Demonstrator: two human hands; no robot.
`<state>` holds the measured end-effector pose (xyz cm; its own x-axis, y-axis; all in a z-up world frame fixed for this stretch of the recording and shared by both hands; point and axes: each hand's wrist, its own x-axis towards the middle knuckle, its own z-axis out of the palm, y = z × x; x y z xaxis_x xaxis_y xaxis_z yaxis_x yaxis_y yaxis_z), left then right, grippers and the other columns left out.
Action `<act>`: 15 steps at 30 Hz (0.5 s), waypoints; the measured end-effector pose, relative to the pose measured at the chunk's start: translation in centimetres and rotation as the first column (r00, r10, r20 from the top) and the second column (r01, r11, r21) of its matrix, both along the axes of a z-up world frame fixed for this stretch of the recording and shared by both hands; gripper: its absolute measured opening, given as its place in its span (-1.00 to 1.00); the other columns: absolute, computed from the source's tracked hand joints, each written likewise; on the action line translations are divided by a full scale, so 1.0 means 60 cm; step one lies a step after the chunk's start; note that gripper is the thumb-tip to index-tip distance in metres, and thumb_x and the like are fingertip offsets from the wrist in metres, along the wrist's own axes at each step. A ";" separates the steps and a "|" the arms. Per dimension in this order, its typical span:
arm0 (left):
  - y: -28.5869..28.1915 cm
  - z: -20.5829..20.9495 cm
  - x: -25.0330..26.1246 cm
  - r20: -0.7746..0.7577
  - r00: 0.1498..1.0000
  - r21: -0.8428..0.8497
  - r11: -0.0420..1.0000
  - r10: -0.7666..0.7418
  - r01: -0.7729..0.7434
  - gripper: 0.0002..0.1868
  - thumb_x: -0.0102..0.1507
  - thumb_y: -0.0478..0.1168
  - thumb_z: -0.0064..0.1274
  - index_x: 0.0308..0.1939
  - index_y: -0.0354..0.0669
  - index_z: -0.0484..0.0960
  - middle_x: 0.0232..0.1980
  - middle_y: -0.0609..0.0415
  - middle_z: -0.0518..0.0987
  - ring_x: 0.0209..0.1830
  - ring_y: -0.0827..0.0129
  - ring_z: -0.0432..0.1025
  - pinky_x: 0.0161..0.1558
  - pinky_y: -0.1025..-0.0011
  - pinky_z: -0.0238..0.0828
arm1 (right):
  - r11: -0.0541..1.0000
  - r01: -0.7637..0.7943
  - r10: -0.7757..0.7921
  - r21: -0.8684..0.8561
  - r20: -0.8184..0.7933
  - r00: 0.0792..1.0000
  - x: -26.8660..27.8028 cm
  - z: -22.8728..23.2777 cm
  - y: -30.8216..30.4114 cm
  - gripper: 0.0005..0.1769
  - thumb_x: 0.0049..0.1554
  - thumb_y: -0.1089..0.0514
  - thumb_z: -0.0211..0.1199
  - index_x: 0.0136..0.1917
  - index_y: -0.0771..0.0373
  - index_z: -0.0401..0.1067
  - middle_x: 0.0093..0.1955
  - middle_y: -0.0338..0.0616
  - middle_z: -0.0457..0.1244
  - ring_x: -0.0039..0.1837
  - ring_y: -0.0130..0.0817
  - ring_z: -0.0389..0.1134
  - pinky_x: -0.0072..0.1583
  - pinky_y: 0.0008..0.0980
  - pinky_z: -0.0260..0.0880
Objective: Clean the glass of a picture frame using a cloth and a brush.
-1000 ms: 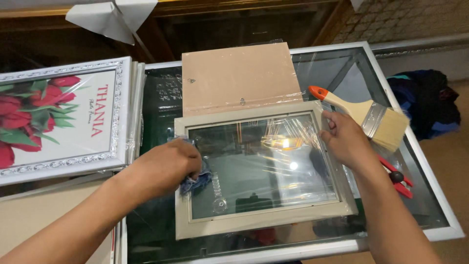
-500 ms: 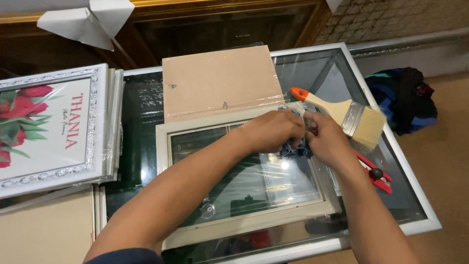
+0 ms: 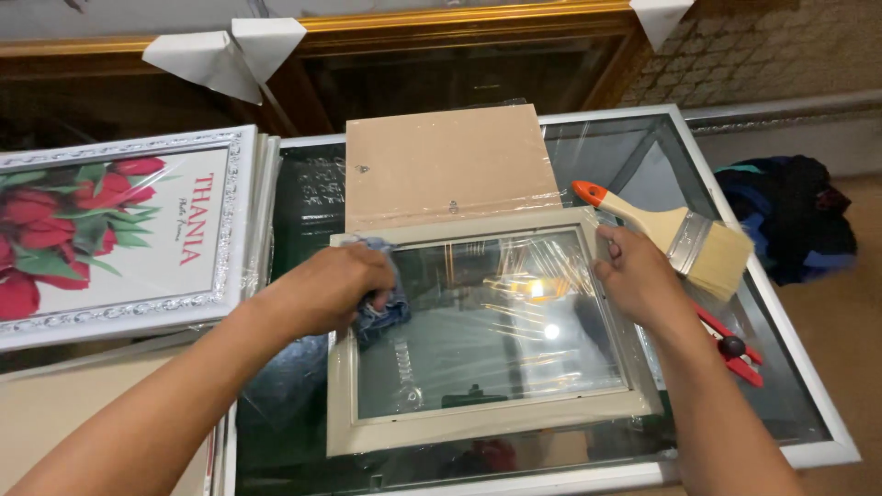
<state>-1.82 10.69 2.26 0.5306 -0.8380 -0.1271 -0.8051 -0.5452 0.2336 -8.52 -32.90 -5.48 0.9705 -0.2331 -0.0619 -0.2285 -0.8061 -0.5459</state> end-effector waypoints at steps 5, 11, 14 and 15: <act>0.009 0.088 -0.081 -0.419 0.862 -0.391 0.800 0.285 -0.455 -0.62 0.10 -0.56 0.11 -0.12 -0.02 0.62 -0.12 0.09 0.65 -0.05 0.15 0.57 0.01 0.18 0.56 | 0.998 0.015 -0.015 -0.062 0.005 1.000 -0.042 0.098 0.081 -0.32 0.10 0.11 0.32 0.48 0.25 0.35 0.15 0.13 0.25 0.27 0.14 0.34 0.27 0.10 0.36; -0.087 0.050 -0.166 -0.690 0.619 -0.705 0.152 -0.375 -0.693 -0.48 0.31 -0.44 0.03 0.36 -0.24 0.34 0.11 -0.17 0.60 0.00 0.23 0.55 0.01 0.29 0.60 | 0.560 -0.468 0.252 0.683 0.398 0.882 -0.120 0.196 0.263 -0.40 0.24 0.17 0.13 0.49 0.45 0.25 0.28 0.21 0.29 0.30 -0.02 0.33 0.28 -0.03 0.39; -0.110 0.072 -0.218 -0.669 0.726 -0.740 0.241 -0.158 -0.628 -0.49 0.39 -0.19 -0.16 0.44 -0.22 0.33 0.50 -0.12 0.14 0.45 0.20 0.07 0.33 0.19 0.11 | 0.087 -0.411 0.222 0.907 0.385 0.896 -0.134 0.159 0.298 -0.45 0.22 0.11 0.20 0.38 0.47 0.31 0.08 0.01 0.33 0.04 -0.30 0.32 0.05 -0.27 0.42; -0.113 0.090 -0.240 -0.582 0.802 -0.705 0.410 0.132 -0.579 -0.43 0.44 0.00 -0.31 0.47 -0.16 0.34 0.75 -0.08 -0.30 0.76 0.15 -0.36 0.53 0.07 -0.29 | -0.132 -0.281 0.210 0.951 0.304 0.929 -0.139 0.134 0.299 -0.49 0.18 0.10 0.33 0.28 0.47 0.37 -0.13 -0.10 0.34 -0.21 -0.38 0.32 -0.16 -0.36 0.40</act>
